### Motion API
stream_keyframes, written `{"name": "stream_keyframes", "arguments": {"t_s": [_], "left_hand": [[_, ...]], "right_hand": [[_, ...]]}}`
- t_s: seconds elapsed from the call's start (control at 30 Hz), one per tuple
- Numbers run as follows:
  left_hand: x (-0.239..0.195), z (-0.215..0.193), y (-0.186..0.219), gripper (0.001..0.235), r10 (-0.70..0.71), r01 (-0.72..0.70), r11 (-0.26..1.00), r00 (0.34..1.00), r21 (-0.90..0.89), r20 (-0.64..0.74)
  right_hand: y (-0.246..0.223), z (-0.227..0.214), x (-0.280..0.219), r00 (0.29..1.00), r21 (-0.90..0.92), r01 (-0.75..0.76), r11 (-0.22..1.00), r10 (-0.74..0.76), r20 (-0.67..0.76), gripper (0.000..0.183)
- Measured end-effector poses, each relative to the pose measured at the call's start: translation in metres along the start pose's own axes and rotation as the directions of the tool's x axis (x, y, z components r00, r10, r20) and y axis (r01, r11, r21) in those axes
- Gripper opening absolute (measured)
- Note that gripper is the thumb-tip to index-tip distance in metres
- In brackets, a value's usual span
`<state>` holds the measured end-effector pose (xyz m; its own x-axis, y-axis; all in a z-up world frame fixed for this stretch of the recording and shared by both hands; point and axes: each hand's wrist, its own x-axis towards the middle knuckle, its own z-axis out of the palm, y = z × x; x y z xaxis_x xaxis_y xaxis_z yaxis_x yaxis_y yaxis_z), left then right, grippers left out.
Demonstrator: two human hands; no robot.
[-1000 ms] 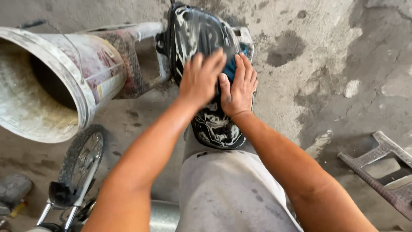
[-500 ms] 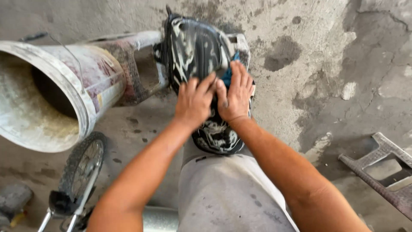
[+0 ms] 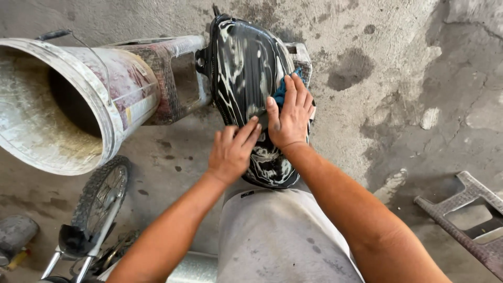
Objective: Sanding and polishing a motorcycle fuel tank using sandpaper and water/polish.
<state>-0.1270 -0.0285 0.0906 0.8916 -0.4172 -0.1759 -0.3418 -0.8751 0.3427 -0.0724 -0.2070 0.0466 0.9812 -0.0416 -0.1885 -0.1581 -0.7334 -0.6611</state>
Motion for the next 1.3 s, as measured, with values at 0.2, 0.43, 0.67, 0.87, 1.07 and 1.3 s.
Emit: {"name": "stream_keyframes", "arguments": {"t_s": [0.2, 0.43, 0.67, 0.87, 1.07, 1.3], "left_hand": [[0.149, -0.003, -0.094, 0.037, -0.124, 0.142, 0.986, 0.975, 0.088, -0.182], [0.044, 0.028, -0.034, 0.056, -0.107, 0.141, 0.979, 0.971, 0.149, -0.215], [0.060, 0.027, -0.044, 0.048, -0.011, 0.014, 0.998, 0.999, 0.062, -0.044], [0.176, 0.045, -0.066, 0.045, -0.139, 0.157, 0.974, 0.983, 0.163, -0.116], [-0.009, 0.004, 0.022, 0.046, -0.138, 0.130, 0.988, 0.985, -0.080, -0.107], [-0.023, 0.019, 0.017, 0.037, -0.576, 0.357, 0.757, 0.760, -0.548, -0.302]], "right_hand": [[-0.008, -0.002, -0.001, 0.999, -0.014, -0.041, 0.999, 0.042, 0.017, 0.063], [-0.005, -0.002, 0.001, 0.998, -0.038, -0.054, 0.998, 0.054, 0.010, 0.064], [-0.001, 0.005, 0.003, 0.999, -0.076, -0.030, 0.997, 0.031, 0.013, 0.064], [0.002, 0.001, 0.001, 1.000, -0.054, -0.027, 0.998, 0.026, -0.015, 0.062], [-0.003, 0.001, 0.002, 1.000, -0.034, -0.020, 0.999, 0.019, -0.022, 0.060], [-0.009, -0.012, -0.013, 0.971, -0.044, 0.236, 0.971, -0.237, -0.027, 0.056]]}}
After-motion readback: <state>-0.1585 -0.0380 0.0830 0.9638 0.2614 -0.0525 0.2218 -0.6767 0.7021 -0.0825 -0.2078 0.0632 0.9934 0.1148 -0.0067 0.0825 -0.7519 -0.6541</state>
